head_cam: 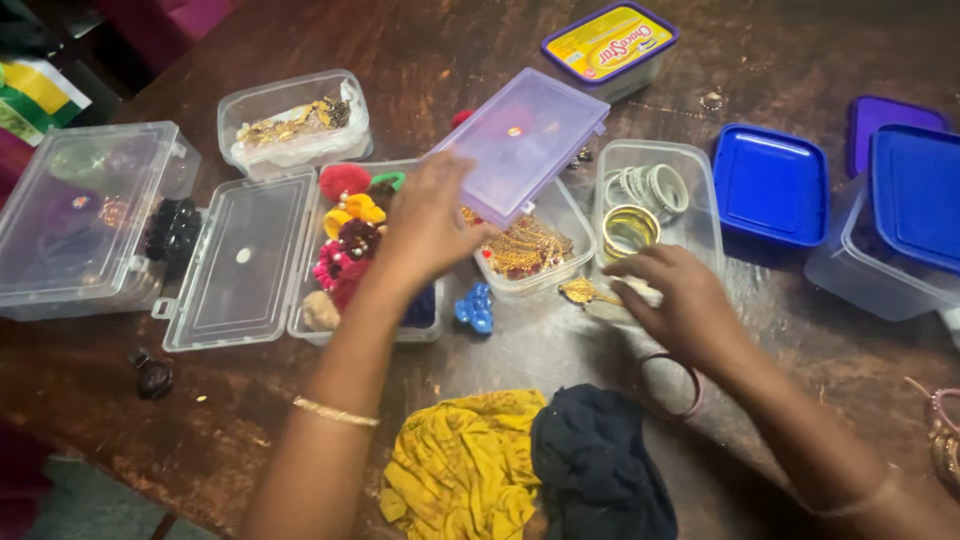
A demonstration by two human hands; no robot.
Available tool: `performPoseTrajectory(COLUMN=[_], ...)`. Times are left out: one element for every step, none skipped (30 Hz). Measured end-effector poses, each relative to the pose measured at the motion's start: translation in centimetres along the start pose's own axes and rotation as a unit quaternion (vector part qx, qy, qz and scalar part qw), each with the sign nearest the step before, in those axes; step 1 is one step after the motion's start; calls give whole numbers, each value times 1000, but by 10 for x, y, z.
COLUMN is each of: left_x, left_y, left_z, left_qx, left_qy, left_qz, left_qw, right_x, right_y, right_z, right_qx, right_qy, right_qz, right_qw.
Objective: The person organizes various pieces of jewelry by sorting earrings, bangles, and necklaces into different plastic containers and small bags on a wooden table.
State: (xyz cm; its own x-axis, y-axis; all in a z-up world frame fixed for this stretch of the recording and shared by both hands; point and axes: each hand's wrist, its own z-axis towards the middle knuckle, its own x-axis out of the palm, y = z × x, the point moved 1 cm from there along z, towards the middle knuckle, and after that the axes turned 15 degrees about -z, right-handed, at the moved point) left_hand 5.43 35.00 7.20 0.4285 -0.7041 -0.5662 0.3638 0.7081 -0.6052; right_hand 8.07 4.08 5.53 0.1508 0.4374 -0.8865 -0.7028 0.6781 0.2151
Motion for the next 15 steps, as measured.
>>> performPoseTrajectory(left_x=[16,28,35,43,48,50,49,48,46,43,39,35,30,28,27], left_y=[-3,-5,-6,-8,-8,-7,-5,-2,2,6,10,14,18,20,20], left_z=[6,11,14,14,15,15,15,15,15,14,13,13,12,13,13], left_qx=[25,52,54,44,33,36,55,74,75,68,61,62,65,70,71], left_qy=[18,36,37,39,40,43,29,14,16,-4,-25,-23,-51,-81,-80], left_qz=[69,139,139,173,207,206,220,234,233,228,222,221,218,213,211], left_qw=[997,988,988,983,977,977,973,969,969,971,973,973,973,971,972], right_x=[7,14,20,26,32,40,45,49,53,55,56,56,55,55,56], right_y=[6,11,18,24,29,35,38,40,41,42,42,42,43,47,52], right_z=[6,13,19,24,28,29,29,30,31,32,32,32,32,34,35], right_qx=[-41,-40,-101,-160,-156,-162,-167,-164,-166,-169,-168,-173,-179,-177,-182], right_qy=[-37,-38,-78,-119,-121,-98,-75,-75,-70,-64,-63,-66,-68,-68,-49], right_qz=[-29,-29,-71,-115,-116,-123,-130,-130,-158,-187,-187,-176,-164,-167,-167], right_qw=[998,998,989,973,973,974,975,975,971,966,966,967,968,968,968])
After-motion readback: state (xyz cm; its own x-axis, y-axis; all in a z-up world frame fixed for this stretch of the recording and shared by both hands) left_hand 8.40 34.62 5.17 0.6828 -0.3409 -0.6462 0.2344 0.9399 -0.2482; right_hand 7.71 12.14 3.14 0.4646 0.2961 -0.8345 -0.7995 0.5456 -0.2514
